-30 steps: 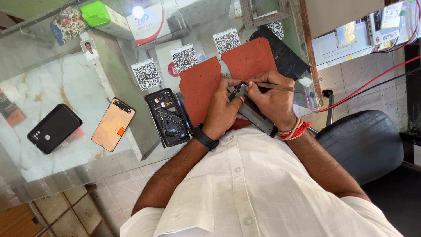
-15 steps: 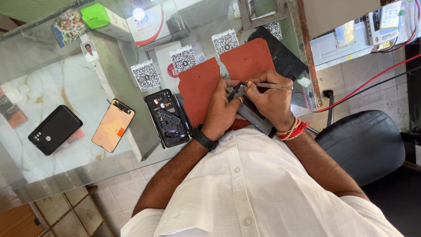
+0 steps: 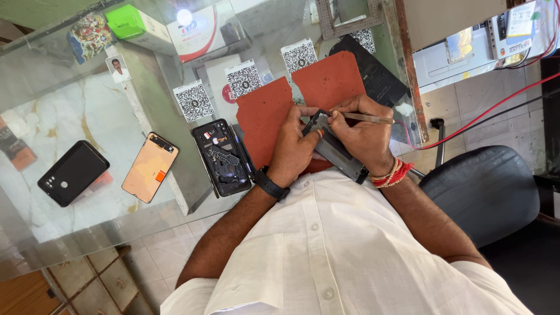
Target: The person pries along the edge of a disassembled smartphone with a metal pry tool while holding the phone steady on a red mat, working around its frame. At the end they lift the phone and hold it up showing the exposed battery and internal components.
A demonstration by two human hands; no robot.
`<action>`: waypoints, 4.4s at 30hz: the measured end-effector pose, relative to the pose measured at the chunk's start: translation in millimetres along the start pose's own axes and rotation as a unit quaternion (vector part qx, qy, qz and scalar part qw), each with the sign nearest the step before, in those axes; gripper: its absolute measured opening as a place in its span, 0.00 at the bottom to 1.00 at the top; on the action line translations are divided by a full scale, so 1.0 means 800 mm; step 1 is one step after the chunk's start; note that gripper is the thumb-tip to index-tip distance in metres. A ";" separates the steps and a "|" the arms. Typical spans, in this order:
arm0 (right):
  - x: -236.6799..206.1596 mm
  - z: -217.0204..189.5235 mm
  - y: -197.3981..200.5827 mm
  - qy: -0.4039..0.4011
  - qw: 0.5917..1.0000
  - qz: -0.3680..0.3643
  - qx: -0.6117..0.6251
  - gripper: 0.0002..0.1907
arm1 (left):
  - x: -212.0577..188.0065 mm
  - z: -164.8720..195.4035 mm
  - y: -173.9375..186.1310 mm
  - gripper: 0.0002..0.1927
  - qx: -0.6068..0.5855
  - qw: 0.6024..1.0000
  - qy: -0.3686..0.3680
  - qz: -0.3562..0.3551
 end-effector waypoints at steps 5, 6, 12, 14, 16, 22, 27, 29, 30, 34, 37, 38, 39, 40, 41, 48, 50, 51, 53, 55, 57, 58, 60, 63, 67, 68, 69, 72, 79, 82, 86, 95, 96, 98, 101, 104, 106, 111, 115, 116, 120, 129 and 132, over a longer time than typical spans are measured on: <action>0.000 -0.004 0.000 0.007 1.000 -0.002 -0.011 0.04 | 0.002 0.002 0.000 0.19 -0.006 1.000 -0.003 -0.001; 0.000 -0.005 0.000 0.009 1.000 -0.002 -0.021 0.05 | 0.002 0.002 0.000 0.19 -0.005 1.000 -0.002 -0.001; -0.001 -0.020 -0.002 0.053 0.997 -0.004 -0.056 0.05 | 0.001 0.002 0.000 0.19 -0.001 1.000 -0.006 0.000; -0.002 -0.027 -0.003 0.078 0.994 -0.005 -0.074 0.06 | 0.001 0.002 0.000 0.19 -0.002 1.000 -0.010 0.001; -0.002 -0.032 -0.006 0.093 0.991 -0.011 -0.094 0.06 | 0.002 0.003 0.001 0.19 0.005 1.000 -0.014 0.005; -0.004 -0.037 -0.009 0.110 0.987 -0.012 -0.114 0.06 | 0.002 0.001 0.001 0.19 0.009 1.000 -0.018 0.008; 0.001 -0.033 -0.012 0.109 0.988 -0.027 -0.103 0.07 | 0.005 0.000 0.002 0.19 0.011 1.000 -0.024 0.005; 0.002 -0.034 -0.014 0.120 0.986 -0.033 -0.114 0.07 | 0.004 -0.001 0.003 0.19 0.014 1.000 -0.024 0.005; 0.002 -0.034 -0.013 0.119 0.987 -0.028 -0.108 0.07 | 0.005 -0.001 0.003 0.19 0.010 1.000 -0.022 0.006; 0.002 -0.036 -0.012 0.115 0.989 -0.019 -0.095 0.07 | 0.006 -0.001 0.005 0.19 0.017 1.000 -0.019 0.009; 0.002 -0.037 -0.015 0.111 0.989 -0.026 -0.096 0.07 | 0.007 0.001 0.006 0.19 0.001 1.000 -0.021 0.007; 0.003 -0.037 -0.016 0.110 0.989 -0.028 -0.096 0.07 | 0.008 0.002 0.008 0.19 0.005 1.000 -0.022 0.009; 0.003 -0.040 -0.017 0.117 0.988 -0.030 -0.099 0.07 | 0.008 0.002 0.008 0.19 0.008 1.000 -0.022 0.010; 0.003 -0.042 -0.018 0.123 0.987 -0.032 -0.102 0.07 | 0.008 0.002 0.008 0.19 0.012 1.000 -0.022 0.011; 0.003 -0.044 -0.019 0.129 0.986 -0.034 -0.104 0.07 | 0.008 0.001 0.008 0.19 0.014 1.000 -0.020 0.010; 0.002 -0.059 -0.028 0.169 0.976 -0.054 -0.124 0.09 | 0.009 -0.001 0.009 0.18 0.019 1.000 -0.018 0.013; 0.001 -0.063 -0.031 0.185 0.971 -0.058 -0.139 0.10 | 0.010 -0.001 0.009 0.17 0.025 0.999 -0.017 0.013; 0.001 -0.064 -0.031 0.189 0.970 -0.059 -0.144 0.10 | 0.010 -0.001 0.009 0.17 0.031 0.999 -0.015 0.013; 0.001 -0.066 -0.033 0.201 0.966 -0.060 -0.152 0.10 | 0.012 0.000 0.011 0.17 0.034 0.999 -0.018 0.015; 0.001 -0.066 -0.032 0.197 0.967 -0.061 -0.152 0.10 | 0.012 0.001 0.011 0.18 0.028 0.999 -0.018 0.016; 0.002 -0.065 -0.032 0.195 0.967 -0.062 -0.151 0.10 | 0.013 0.001 0.011 0.18 0.037 0.999 -0.017 0.011; 0.002 -0.064 -0.032 0.194 0.967 -0.063 -0.151 0.10 | 0.013 0.000 0.011 0.18 0.042 0.999 -0.015 0.008; 0.003 -0.064 -0.032 0.195 0.967 -0.063 -0.151 0.10 | 0.013 0.001 0.010 0.18 0.026 0.999 -0.018 0.007; 0.003 -0.061 -0.033 0.189 0.968 -0.066 -0.153 0.10 | 0.014 -0.001 0.010 0.18 0.014 1.000 -0.016 0.005; 0.004 -0.060 -0.034 0.185 0.969 -0.068 -0.149 0.10 | 0.015 0.000 0.011 0.18 0.014 1.000 -0.017 0.002; 0.004 -0.060 -0.034 0.184 0.969 -0.069 -0.149 0.10 | 0.014 0.000 0.011 0.18 0.015 1.000 -0.019 0.002; 0.004 -0.060 -0.035 0.182 0.970 -0.069 -0.148 0.10 | 0.014 0.001 0.012 0.18 0.016 1.000 -0.021 0.001; 0.005 -0.059 -0.035 0.177 0.971 -0.068 -0.144 0.10 | 0.014 0.001 0.012 0.18 0.017 1.000 -0.021 0.003; 0.006 -0.059 -0.038 0.172 0.972 -0.071 -0.144 0.08 | 0.013 0.003 0.014 0.18 0.012 0.999 -0.033 0.006; 0.004 -0.056 -0.038 0.167 0.973 -0.073 -0.141 0.08 | 0.013 0.002 0.014 0.18 0.015 0.999 -0.029 0.004; 0.003 -0.050 -0.038 0.162 0.974 -0.079 -0.138 0.08 | 0.012 0.002 0.015 0.18 0.025 0.999 -0.027 0.000; 0.004 -0.036 -0.036 0.139 0.982 -0.087 -0.094 0.06 | 0.014 -0.004 0.016 0.19 0.027 1.000 -0.013 -0.003; 0.004 -0.035 -0.036 0.133 0.983 -0.087 -0.088 0.06 | 0.014 -0.004 0.015 0.19 0.028 1.000 -0.013 -0.001; 0.006 -0.031 -0.035 0.120 0.986 -0.087 -0.077 0.06 | 0.015 -0.004 0.016 0.19 0.028 0.999 -0.015 -0.001; 0.005 -0.031 -0.036 0.122 0.986 -0.092 -0.071 0.06 | 0.016 -0.004 0.017 0.19 0.032 0.999 -0.017 -0.003; 0.005 -0.035 -0.036 0.132 0.985 -0.082 -0.071 0.07 | 0.016 -0.005 0.017 0.18 0.037 0.999 -0.016 0.000; 0.004 -0.038 -0.037 0.137 0.984 -0.073 -0.083 0.07 | 0.015 -0.006 0.015 0.18 0.025 1.000 -0.014 -0.003; 0.001 -0.048 -0.042 0.164 0.975 -0.066 -0.136 0.07 | 0.011 -0.006 0.014 0.18 0.017 1.000 -0.022 0.004; 0.001 -0.050 -0.045 0.176 0.969 -0.063 -0.159 0.08 | 0.011 -0.005 0.016 0.18 0.023 0.999 -0.030 0.013; 0.001 -0.049 -0.045 0.177 0.968 -0.062 -0.165 0.09 | 0.011 -0.004 0.016 0.18 0.032 0.999 -0.031 0.013; 0.001 -0.050 -0.045 0.183 0.966 -0.062 -0.173 0.09 | 0.010 -0.003 0.017 0.18 0.040 0.999 -0.032 0.013; 0.001 -0.053 -0.038 0.174 0.974 -0.070 -0.129 0.08 | 0.011 -0.005 0.014 0.19 0.024 0.999 -0.023 0.010; 0.004 -0.053 -0.040 0.177 0.973 -0.078 -0.125 0.08 | 0.014 -0.005 0.014 0.19 0.003 1.000 -0.026 0.009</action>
Point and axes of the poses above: each hand's wrist, its own x-axis towards the middle knuckle, its own y-axis out of the back of the hand, z = x × y, the point moved 9 cm from there along x, towards the middle knuckle, and after that the axes turned 14 degrees about x, right-handed, at the moved point
